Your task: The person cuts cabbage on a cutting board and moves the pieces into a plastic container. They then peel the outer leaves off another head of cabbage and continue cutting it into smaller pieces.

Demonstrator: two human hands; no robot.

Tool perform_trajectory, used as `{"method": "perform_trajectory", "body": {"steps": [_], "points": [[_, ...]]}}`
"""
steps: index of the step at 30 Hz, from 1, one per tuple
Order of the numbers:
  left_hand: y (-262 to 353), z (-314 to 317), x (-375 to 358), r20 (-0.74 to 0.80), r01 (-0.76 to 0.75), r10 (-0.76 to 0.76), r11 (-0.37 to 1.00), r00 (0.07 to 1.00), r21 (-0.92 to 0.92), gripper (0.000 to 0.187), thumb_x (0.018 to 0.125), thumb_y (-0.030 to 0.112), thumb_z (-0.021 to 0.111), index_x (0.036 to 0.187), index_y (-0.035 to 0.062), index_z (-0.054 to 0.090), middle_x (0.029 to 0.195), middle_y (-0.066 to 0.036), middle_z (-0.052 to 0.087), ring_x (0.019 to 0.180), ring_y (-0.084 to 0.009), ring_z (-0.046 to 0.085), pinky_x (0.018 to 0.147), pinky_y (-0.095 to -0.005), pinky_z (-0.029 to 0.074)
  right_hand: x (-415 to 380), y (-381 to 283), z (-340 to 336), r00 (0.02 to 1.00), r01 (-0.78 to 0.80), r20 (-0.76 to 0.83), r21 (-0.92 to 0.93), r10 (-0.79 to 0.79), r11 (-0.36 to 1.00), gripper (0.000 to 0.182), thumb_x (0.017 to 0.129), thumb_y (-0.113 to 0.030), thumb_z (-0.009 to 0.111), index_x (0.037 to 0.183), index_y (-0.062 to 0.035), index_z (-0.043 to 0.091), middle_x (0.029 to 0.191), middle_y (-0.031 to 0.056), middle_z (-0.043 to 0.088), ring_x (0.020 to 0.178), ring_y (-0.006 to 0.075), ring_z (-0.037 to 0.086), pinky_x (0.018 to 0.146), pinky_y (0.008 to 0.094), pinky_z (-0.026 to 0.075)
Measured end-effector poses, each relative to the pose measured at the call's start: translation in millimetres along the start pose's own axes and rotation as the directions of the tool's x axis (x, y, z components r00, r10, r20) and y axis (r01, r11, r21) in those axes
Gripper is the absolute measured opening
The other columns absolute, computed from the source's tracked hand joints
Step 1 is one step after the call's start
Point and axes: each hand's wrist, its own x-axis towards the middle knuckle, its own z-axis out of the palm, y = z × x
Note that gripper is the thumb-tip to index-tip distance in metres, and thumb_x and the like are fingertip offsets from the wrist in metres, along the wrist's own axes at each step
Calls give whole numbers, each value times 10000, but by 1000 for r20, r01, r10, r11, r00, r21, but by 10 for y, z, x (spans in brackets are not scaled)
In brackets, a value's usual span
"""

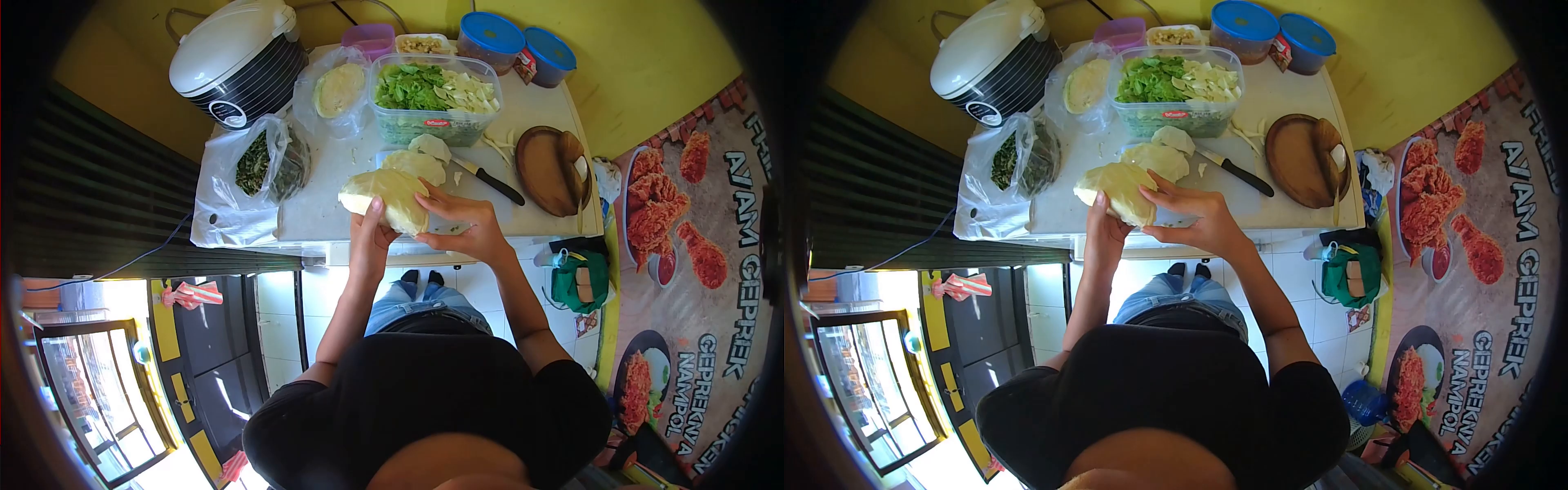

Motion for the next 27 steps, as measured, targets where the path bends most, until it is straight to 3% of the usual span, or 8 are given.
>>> {"method": "perform_trajectory", "body": {"steps": [6,18,20,24,26,27], "points": [[-10,-72,47,34,55,-56,998,998,33,613,933,382,578,1340,-1,326,1244,-177,545,1063,-233,631,852,-353,559,8,11,-58,997,-18,80,30,15,999,544,689,-47,796,1201,27,626,1212,229,618,1258,309,507,1013,346,419],[19,-37,43,45,44,-43,999,998,-21,596,909,331,617,1339,26,339,1247,-157,545,1085,-237,616,895,-368,533,-30,163,-18,988,-136,104,241,114,961,565,727,14,716,1272,39,568,1335,246,526,1352,297,395,1074,366,334],[17,29,8,6,-51,51,999,999,11,618,875,263,679,1333,20,342,1249,-155,541,1108,-238,595,904,-376,525,-27,197,-6,994,-100,78,302,80,948,608,731,8,714,1310,41,532,1412,221,456,1369,290,370,1094,376,307],[15,27,9,-48,-103,107,992,993,71,682,812,174,753,1335,19,343,1252,-152,535,1120,-234,578,903,-391,524,0,122,-22,995,-98,62,300,83,949,661,725,-28,731,1346,9,508,1452,195,412,1348,294,394,1098,384,304],[-12,-60,51,58,-246,239,957,969,154,770,741,99,812,1346,25,341,1247,-147,537,1129,-235,570,916,-397,519,25,41,-78,996,56,62,53,-59,997,716,712,-160,801,1367,-95,518,1413,155,474,1313,289,443,1092,378,315],[8,-33,55,56,-247,242,957,969,152,770,741,99,812,1346,25,341,1247,-147,537,1129,-235,570,916,-397,519,40,14,-89,996,56,66,52,-59,997,716,712,-160,801,1367,-95,518,1413,155,474,1313,289,443,1092,378,315]]}}
